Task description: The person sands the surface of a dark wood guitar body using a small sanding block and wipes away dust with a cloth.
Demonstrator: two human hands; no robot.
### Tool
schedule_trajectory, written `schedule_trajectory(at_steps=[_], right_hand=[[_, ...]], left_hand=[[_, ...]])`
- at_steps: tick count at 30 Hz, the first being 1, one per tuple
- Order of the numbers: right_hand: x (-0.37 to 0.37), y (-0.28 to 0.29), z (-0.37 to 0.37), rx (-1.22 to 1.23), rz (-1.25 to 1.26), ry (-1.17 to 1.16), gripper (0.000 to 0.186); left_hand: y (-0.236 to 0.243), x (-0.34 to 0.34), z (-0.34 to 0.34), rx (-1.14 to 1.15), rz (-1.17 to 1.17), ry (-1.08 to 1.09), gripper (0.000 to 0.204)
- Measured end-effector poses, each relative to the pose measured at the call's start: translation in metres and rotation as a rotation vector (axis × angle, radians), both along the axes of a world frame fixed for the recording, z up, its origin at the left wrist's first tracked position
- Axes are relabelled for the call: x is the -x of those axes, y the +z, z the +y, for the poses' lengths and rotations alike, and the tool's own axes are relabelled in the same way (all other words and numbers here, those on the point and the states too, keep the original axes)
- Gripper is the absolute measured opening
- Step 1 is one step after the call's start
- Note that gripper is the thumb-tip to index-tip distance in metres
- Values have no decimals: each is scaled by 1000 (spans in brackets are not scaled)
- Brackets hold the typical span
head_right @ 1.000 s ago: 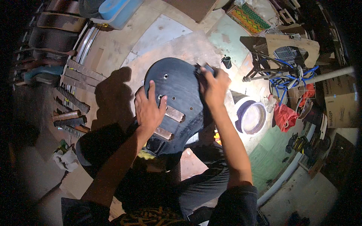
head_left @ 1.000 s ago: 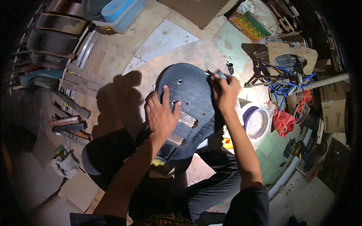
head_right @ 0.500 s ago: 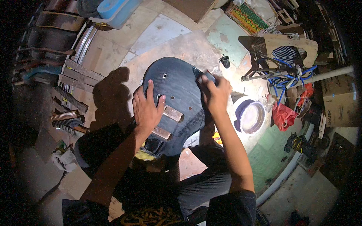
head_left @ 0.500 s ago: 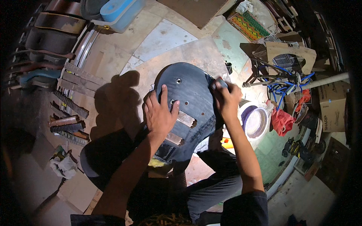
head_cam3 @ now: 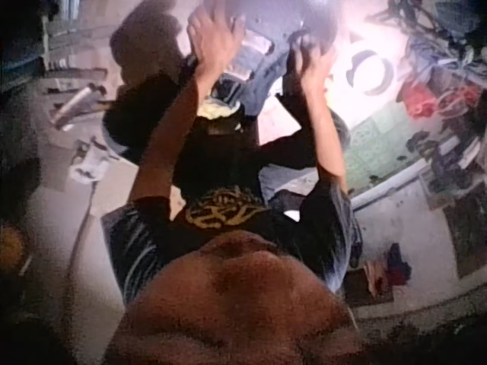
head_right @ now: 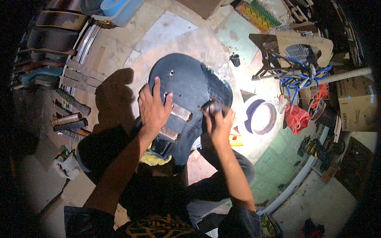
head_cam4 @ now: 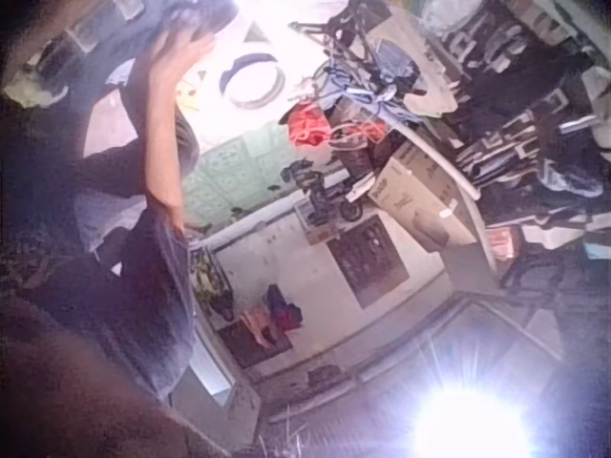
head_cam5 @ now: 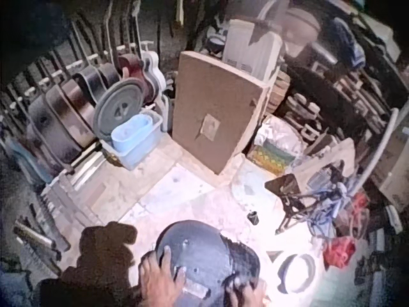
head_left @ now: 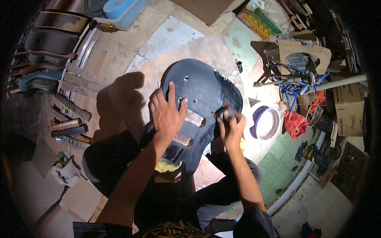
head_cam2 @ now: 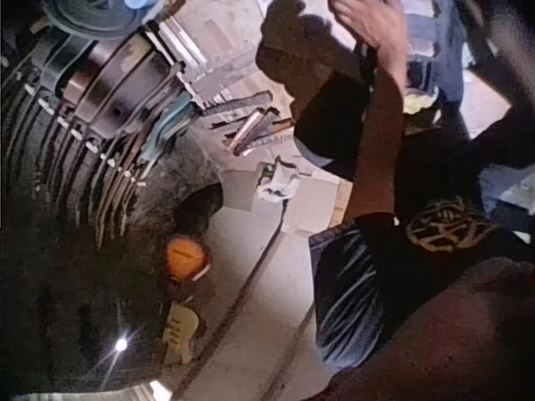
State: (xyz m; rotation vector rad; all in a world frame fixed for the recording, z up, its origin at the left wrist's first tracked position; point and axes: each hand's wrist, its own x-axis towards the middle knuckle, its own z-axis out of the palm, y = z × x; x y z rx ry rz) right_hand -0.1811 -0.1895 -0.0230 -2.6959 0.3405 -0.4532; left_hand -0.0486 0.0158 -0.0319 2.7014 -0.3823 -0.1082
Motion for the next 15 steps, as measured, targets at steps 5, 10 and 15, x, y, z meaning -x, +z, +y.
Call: schedule_trajectory(at_steps=[5,10,15], right_hand=[[-68,8,-15,-49,-47,-206,38],[30,2,66,-33,-38,-141,40],[-31,3,8,-24,-89,-325,34]], left_hand=[[-2,3,-4,16,-5,-2,71],[-1,2,-2,-11,-19,13,71],[-4,3,-4,8,-7,22,71]])
